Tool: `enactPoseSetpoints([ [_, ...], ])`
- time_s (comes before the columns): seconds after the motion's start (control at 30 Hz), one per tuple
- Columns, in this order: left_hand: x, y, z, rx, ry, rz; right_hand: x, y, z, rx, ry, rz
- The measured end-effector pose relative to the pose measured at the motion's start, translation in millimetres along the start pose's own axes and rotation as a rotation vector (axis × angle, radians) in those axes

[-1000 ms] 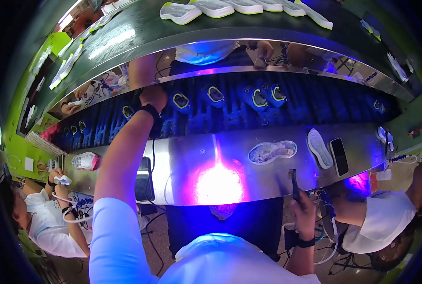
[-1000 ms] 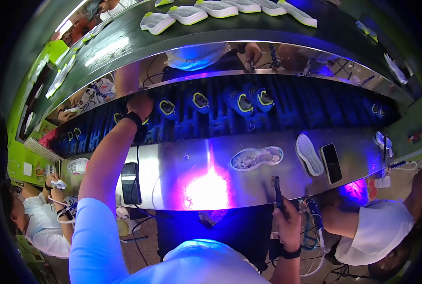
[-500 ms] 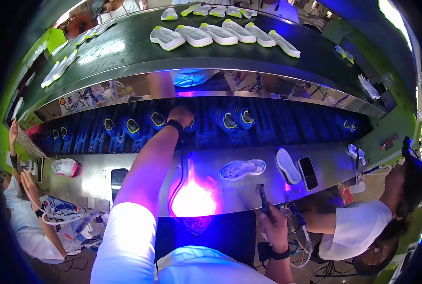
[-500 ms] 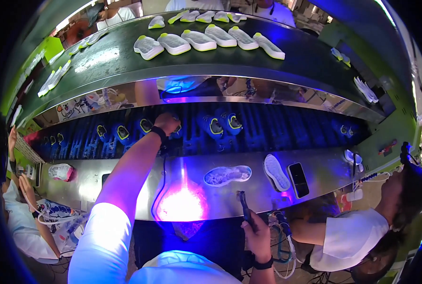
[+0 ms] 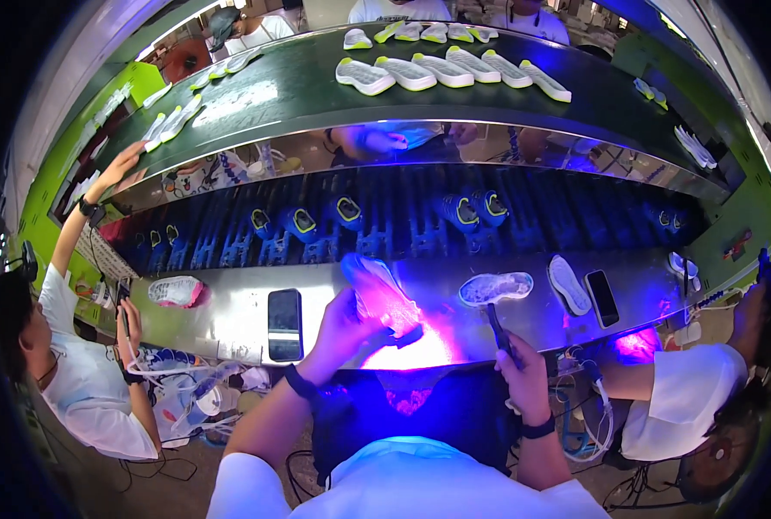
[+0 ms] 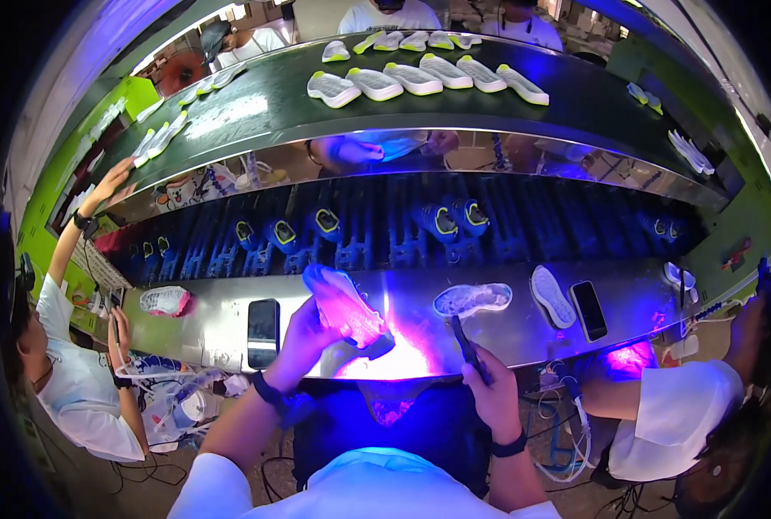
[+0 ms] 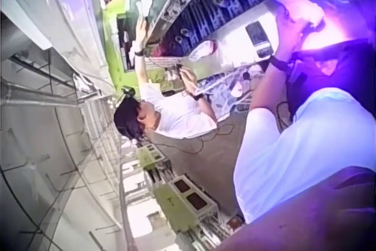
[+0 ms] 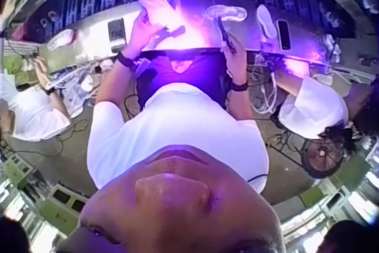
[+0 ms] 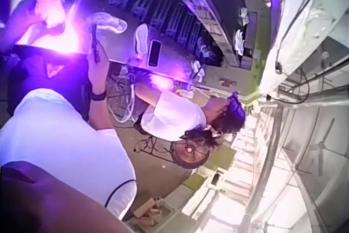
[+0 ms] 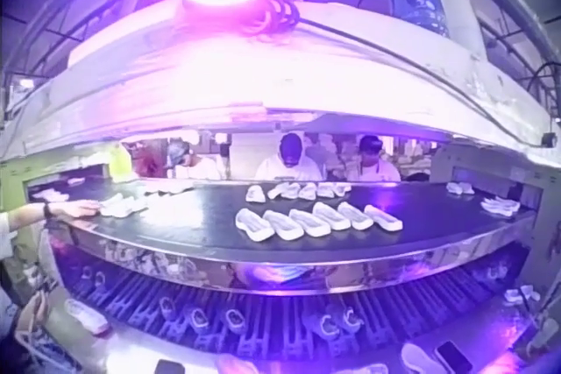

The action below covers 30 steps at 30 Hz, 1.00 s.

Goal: Applying adhesive or coating to shoe components using a specialized tool on a factory production line.

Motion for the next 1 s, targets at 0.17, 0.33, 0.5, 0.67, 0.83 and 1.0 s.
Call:
enactPoseSetpoints([
  [0.17, 88.3, 19.6, -76.2, 0.144, 0.700, 0.597, -57.6, 41.2, -7.9, -0.111, -0.119, 0.000],
  [0.33, 119.9, 33.2, -112.9, 0.108, 0.970, 0.735, -111.9, 74.1, -26.9, -0.230, -0.314, -0.281],
  [0.5, 134.2, 42.1, -128.0, 0.059, 1.105, 0.848, -115.2, 75.2, -38.2, -0.230, -0.321, -0.322],
  [0.67, 131.5, 47.0, -129.7, 0.030, 1.104, 0.882, -97.9, 75.1, -52.8, -0.339, -0.174, -0.246],
  [0.83, 123.5, 51.4, -124.5, 0.003, 1.079, 0.942, -79.7, 59.0, -70.5, -0.402, -0.083, -0.182],
  [1.0, 112.7, 65.5, -122.4, -0.030, 1.059, 0.971, -75.0, 42.2, -65.6, -0.349, -0.015, -0.156],
])
Point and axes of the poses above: each hand's wrist, its own z-axis towards the middle knuckle, its own y-axis out of the palm, x = y × z, the point moved 9 cm from there along z, towards the middle knuckle, and after that the axes turned 10 degrees about z, right-handed, at the moved point
